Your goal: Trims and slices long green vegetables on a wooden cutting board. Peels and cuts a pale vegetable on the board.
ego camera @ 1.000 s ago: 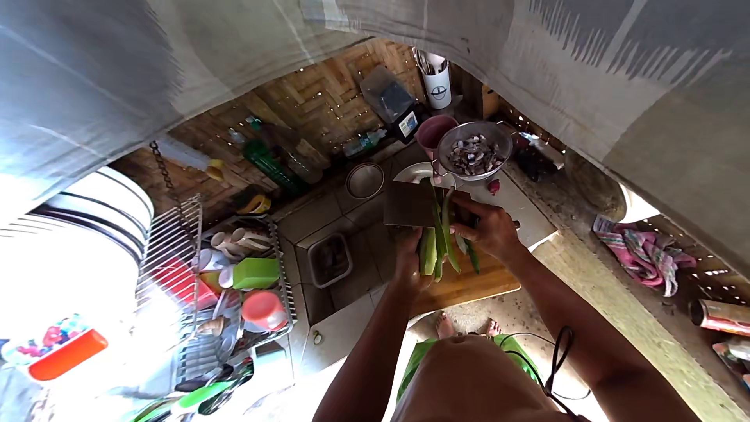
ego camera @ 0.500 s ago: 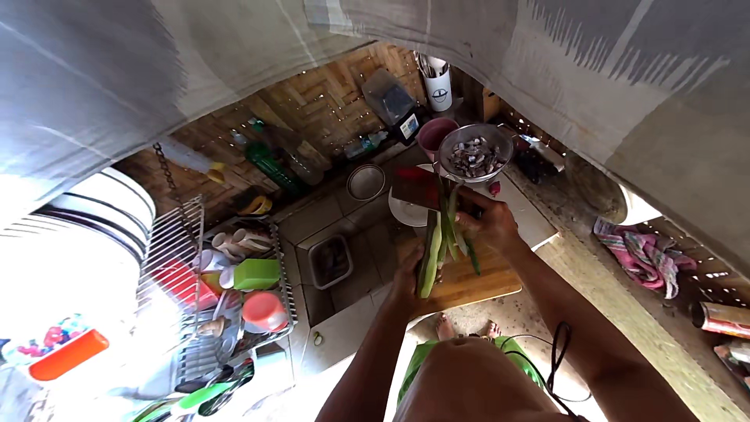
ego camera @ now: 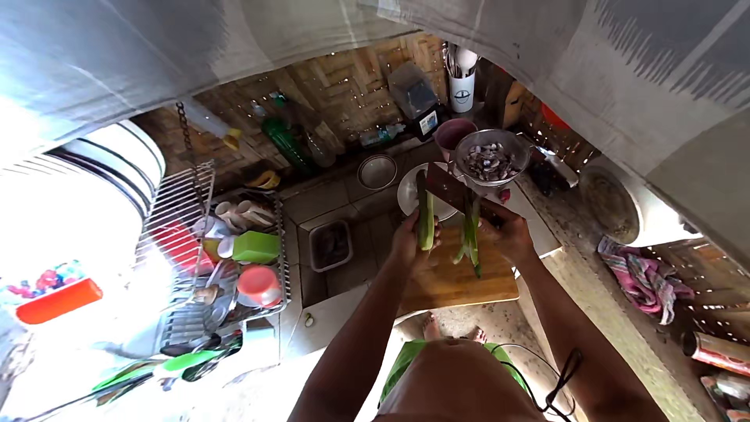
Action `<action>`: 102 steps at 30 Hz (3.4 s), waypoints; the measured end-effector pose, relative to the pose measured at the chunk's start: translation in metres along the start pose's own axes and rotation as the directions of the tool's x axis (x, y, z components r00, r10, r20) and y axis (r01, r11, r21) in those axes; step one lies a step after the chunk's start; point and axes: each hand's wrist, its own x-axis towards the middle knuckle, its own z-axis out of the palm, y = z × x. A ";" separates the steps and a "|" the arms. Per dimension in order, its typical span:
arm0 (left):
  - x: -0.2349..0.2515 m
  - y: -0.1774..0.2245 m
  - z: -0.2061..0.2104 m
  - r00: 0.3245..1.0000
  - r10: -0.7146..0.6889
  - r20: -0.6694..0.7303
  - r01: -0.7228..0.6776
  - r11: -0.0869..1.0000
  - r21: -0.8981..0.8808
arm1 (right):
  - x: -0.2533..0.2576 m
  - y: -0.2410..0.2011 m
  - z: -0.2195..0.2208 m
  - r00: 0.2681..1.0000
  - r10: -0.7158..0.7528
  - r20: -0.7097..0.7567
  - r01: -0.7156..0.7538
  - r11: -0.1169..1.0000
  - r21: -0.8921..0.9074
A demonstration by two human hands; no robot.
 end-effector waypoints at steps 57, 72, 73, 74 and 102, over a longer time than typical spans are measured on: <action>0.005 0.012 0.040 0.936 0.279 0.213 -0.307 0.945 0.113 | -0.030 -0.022 0.008 0.992 -0.060 0.109 0.076 0.986 -0.149; -0.003 0.007 0.058 0.983 0.184 -0.006 -0.182 0.977 0.108 | -0.023 -0.020 0.006 0.993 -0.071 0.090 0.080 0.991 -0.106; -0.004 0.009 0.059 0.985 0.169 0.034 -0.171 0.983 0.063 | -0.024 -0.020 0.005 0.992 -0.082 0.093 0.092 0.990 -0.104; -0.005 0.014 0.067 0.985 0.162 0.061 -0.165 0.985 0.046 | -0.025 -0.020 0.004 0.991 -0.090 0.097 0.100 0.990 -0.100; 0.019 -0.003 0.038 0.966 0.206 0.158 -0.202 0.979 -0.040 | -0.021 -0.021 0.003 0.990 -0.114 0.078 0.121 0.988 -0.094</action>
